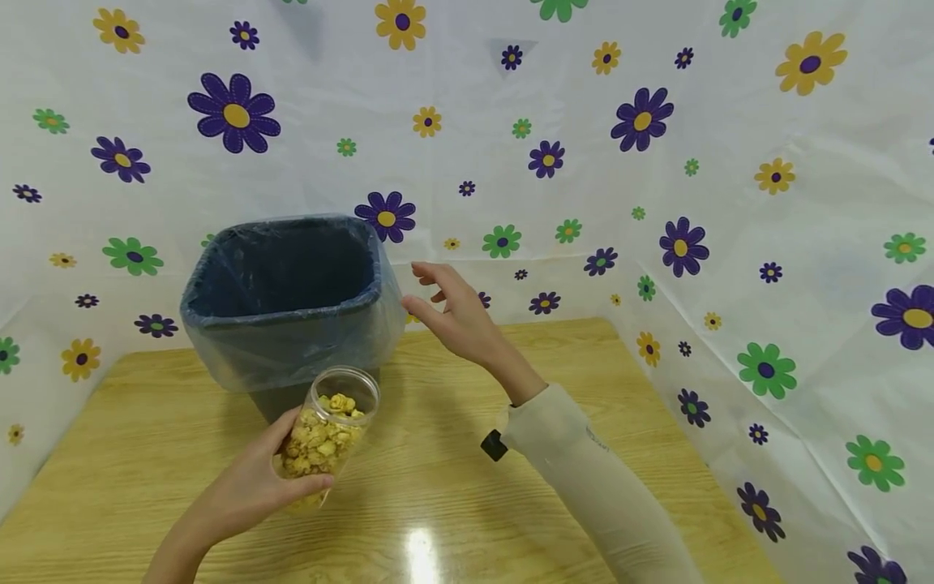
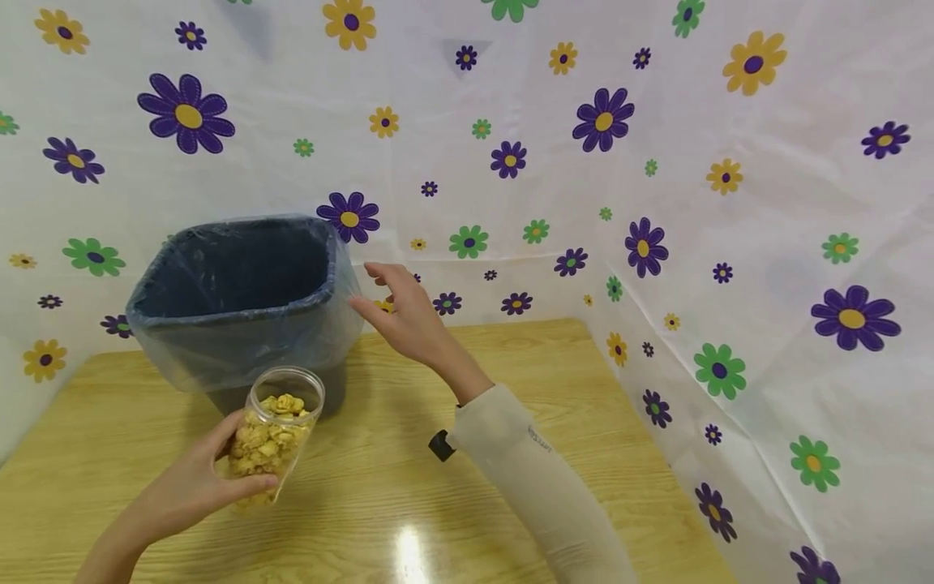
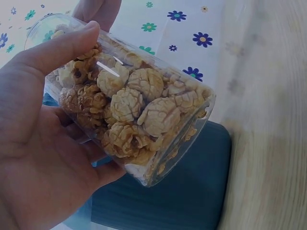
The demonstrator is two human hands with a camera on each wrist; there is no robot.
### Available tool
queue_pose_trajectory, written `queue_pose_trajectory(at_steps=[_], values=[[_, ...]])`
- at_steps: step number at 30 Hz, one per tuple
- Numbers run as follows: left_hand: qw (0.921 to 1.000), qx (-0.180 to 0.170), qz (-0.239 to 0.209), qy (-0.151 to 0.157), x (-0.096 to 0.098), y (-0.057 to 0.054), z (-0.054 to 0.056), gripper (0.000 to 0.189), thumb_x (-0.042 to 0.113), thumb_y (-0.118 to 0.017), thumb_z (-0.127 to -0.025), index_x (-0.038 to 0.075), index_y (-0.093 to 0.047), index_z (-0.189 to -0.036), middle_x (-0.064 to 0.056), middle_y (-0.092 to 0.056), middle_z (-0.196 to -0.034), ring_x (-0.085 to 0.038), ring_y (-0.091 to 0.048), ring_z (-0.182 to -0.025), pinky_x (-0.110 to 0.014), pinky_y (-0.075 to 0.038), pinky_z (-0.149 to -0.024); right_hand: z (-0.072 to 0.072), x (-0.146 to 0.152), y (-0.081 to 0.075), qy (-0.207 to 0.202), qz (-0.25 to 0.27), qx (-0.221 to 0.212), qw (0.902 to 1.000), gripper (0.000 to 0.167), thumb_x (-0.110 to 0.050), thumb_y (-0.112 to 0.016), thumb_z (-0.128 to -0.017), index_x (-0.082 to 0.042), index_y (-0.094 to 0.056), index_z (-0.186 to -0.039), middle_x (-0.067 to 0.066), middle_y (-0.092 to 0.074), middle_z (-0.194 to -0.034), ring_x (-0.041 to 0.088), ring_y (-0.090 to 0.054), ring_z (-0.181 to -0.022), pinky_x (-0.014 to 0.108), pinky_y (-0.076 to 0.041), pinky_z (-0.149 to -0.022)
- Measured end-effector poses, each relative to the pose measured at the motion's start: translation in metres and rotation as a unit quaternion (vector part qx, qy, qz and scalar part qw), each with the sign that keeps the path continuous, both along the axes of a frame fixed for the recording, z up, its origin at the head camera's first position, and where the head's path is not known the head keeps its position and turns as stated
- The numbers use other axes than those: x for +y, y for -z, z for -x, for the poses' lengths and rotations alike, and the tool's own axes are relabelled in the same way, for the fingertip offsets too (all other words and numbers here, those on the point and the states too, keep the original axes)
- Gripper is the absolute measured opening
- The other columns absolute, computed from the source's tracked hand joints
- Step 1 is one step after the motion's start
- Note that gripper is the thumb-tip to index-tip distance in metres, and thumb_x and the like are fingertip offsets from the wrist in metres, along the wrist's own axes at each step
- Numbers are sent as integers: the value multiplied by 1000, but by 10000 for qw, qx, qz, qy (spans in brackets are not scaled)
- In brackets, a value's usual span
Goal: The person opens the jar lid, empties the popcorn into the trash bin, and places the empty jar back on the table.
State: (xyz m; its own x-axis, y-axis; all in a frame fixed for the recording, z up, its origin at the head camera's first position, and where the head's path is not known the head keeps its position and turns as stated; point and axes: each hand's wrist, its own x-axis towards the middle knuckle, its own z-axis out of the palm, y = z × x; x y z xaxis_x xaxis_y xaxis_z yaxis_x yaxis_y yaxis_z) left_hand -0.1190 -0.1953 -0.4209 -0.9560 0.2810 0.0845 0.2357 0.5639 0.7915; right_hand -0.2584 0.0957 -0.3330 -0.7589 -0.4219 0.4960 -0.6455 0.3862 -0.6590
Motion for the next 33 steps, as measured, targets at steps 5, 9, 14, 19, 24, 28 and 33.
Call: queue_pose_trajectory(at_steps=[5,9,14,19,24,28,33], values=[[9997,188,124,-83,-5,-4,1,93,35,-89,-83,3,-39,-154,-16,-56,-142,-32,-57,-125,-36,-54,-92,5,-14,-4,-38,-27,-1,10000,55,-23,-64,-104,-1,-47,-151,14,-52,-147,24,-51,-128,40,-49,-102],[9994,248,208,-152,-8,-8,0,93,34,-89,-83,3,-39,-154,-17,-58,-140,-33,-58,-124,-36,-54,-90,8,-23,-6,-123,-53,-53,9999,58,-26,-64,-104,-1,-45,-152,16,-49,-149,25,-50,-128,42,-49,-103],[9998,166,72,-91,-9,-11,1,92,30,-89,-84,2,-37,-155,-18,-58,-138,-37,-58,-124,-35,-55,-87,11,-32,-6,-111,-43,-123,9999,60,-27,-65,-103,1,-44,-152,16,-45,-152,27,-49,-130,37,-49,-103],[9998,168,41,-55,-11,-10,0,91,29,-88,-85,1,-37,-155,-19,-58,-139,-38,-58,-124,-33,-55,-87,14,-41,-4,-91,-61,-253,9996,61,-31,-64,-104,-1,-43,-153,15,-39,-158,26,-45,-138,36,-49,-105],[9998,169,37,-53,-12,-9,-2,91,29,-88,-85,1,-37,-154,-19,-58,-138,-38,-59,-123,-32,-56,-86,14,-47,-2,-100,-183,-333,9992,63,-34,-63,-104,-2,-42,-155,14,-33,-164,23,-37,-147,35,-47,-108],[9998,198,59,-81,-14,-9,-2,90,28,-88,-85,2,-38,-154,-18,-58,-137,-37,-59,-122,-31,-55,-85,15,-49,1,-172,-186,-331,9991,64,-33,-63,-105,-1,-42,-155,11,-31,-165,22,-34,-149,43,-47,-109],[9999,141,62,-69,-16,-10,-3,91,30,-88,-85,2,-36,-155,-19,-56,-140,-38,-58,-124,-32,-55,-86,14,-50,4,-262,-200,-343,9989,63,-33,-63,-104,-1,-42,-155,10,-30,-166,21,-32,-150,46,-46,-110]])
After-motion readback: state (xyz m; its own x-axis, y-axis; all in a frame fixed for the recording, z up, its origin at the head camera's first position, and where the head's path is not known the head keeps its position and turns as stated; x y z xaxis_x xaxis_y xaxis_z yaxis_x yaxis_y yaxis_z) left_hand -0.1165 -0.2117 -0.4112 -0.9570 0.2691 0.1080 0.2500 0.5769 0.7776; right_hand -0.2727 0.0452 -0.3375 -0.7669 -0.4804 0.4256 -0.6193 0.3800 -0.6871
